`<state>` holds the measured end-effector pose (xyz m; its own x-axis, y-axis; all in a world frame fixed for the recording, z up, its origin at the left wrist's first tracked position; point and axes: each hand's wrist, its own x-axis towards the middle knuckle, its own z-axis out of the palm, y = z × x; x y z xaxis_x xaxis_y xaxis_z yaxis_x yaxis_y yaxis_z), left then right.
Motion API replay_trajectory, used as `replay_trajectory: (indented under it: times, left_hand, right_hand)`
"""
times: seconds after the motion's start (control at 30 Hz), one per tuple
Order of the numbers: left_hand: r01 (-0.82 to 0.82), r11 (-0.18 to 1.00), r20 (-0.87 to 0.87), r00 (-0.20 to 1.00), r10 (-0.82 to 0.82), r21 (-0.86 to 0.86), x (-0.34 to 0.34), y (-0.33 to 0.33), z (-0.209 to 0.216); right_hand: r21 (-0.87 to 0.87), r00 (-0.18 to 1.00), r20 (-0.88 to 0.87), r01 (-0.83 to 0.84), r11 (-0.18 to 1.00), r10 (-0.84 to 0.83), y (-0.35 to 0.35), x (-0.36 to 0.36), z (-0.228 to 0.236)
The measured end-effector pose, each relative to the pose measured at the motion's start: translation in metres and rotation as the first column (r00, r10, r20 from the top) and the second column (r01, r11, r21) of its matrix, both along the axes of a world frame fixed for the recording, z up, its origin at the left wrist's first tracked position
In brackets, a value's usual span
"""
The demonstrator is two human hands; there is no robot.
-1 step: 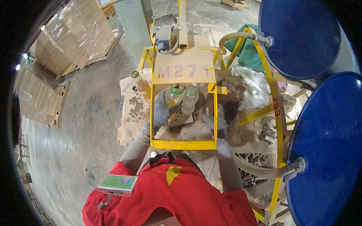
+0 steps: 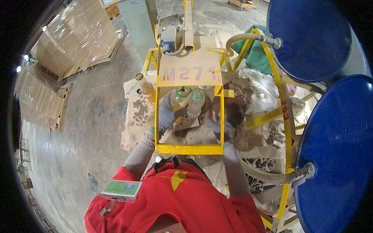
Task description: The person places plastic bottles into a yellow metal jig labeled M271. They then manipulate a valve or lever on the jig to fill the bottles with a liquid from a connected blue barrel. After filling, the person removes the bottles from the jig and places them on the floor.
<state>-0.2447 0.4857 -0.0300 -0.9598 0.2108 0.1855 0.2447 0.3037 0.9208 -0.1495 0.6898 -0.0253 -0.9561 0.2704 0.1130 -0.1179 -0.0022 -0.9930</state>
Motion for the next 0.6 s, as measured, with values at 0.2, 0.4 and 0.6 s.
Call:
replay_trajectory:
  times: [0.2,0.4,0.6]
  left_hand:
    - [0.026,1.0,0.002,1.0,-0.026,0.008,-0.002,0.001,-0.002]
    - [0.048,0.996,-0.021,0.999,-0.046,0.08,-0.001,0.001,-0.01]
    - [0.046,0.992,0.029,0.998,-0.049,0.12,-0.002,0.0,-0.015]
  right_hand:
    - [0.013,0.962,0.009,-0.272,0.962,0.272,-0.019,-0.055,-0.033]
    - [0.536,0.955,0.291,-0.211,0.818,0.055,-0.017,-0.063,-0.057]
    - [0.598,0.944,0.323,-0.254,0.76,0.061,-0.016,-0.068,-0.077]
